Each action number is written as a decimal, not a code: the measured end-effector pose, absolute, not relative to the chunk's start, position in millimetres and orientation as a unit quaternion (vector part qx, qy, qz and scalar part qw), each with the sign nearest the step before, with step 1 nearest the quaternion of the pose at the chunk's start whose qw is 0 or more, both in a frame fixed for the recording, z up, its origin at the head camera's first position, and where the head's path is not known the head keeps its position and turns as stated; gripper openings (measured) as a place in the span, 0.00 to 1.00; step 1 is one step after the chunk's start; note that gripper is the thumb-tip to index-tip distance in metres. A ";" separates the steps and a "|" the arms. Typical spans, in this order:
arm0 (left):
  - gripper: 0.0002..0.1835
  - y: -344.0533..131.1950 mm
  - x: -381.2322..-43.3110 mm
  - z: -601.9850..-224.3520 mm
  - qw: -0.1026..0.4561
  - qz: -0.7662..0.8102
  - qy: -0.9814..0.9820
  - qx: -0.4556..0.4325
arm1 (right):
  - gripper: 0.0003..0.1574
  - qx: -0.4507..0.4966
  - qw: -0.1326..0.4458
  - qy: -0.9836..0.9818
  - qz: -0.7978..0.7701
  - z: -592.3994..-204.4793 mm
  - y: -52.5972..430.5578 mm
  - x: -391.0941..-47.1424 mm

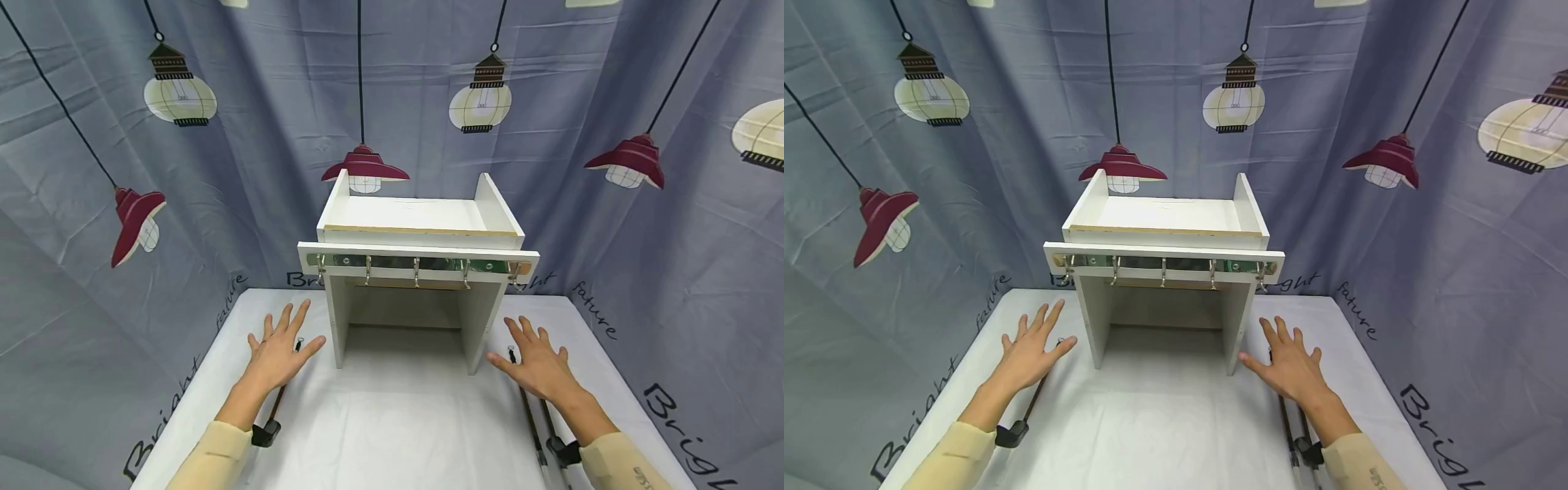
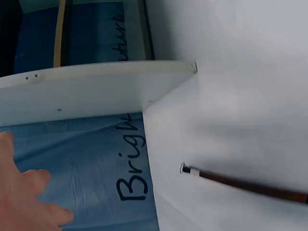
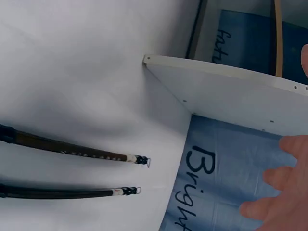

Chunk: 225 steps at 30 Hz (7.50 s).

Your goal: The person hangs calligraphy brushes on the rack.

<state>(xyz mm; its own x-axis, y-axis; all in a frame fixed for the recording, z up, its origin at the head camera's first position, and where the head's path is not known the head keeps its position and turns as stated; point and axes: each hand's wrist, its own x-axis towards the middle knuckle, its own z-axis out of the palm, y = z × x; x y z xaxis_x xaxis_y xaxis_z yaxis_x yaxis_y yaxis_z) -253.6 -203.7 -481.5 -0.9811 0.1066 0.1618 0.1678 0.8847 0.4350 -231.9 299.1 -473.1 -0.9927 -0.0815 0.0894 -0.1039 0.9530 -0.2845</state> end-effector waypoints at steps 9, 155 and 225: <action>0.44 -188.7 -254.9 -480.4 0.079 -0.356 -0.927 -0.089 | 0.66 0.030 0.037 -0.985 0.167 -483.2 299.0 -228.9; 0.31 -124.5 -281.3 -491.6 0.150 -0.533 -0.828 -0.087 | 0.11 -0.100 0.437 -0.827 0.339 -476.7 272.9 -197.6; 0.32 -125.3 -278.7 -490.6 0.142 -0.549 -0.819 -0.093 | 0.14 0.111 0.484 -0.772 0.398 -454.4 173.9 -184.7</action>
<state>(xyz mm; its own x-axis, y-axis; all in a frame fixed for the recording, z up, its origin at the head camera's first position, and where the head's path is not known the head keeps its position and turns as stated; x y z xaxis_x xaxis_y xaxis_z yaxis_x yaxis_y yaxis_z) -278.7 -125.3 -490.6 -0.9421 -0.0042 0.3352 0.3085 0.3807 0.8717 -184.7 173.9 -454.4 -0.5065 0.2140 0.8353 -0.5560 0.6594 -0.5060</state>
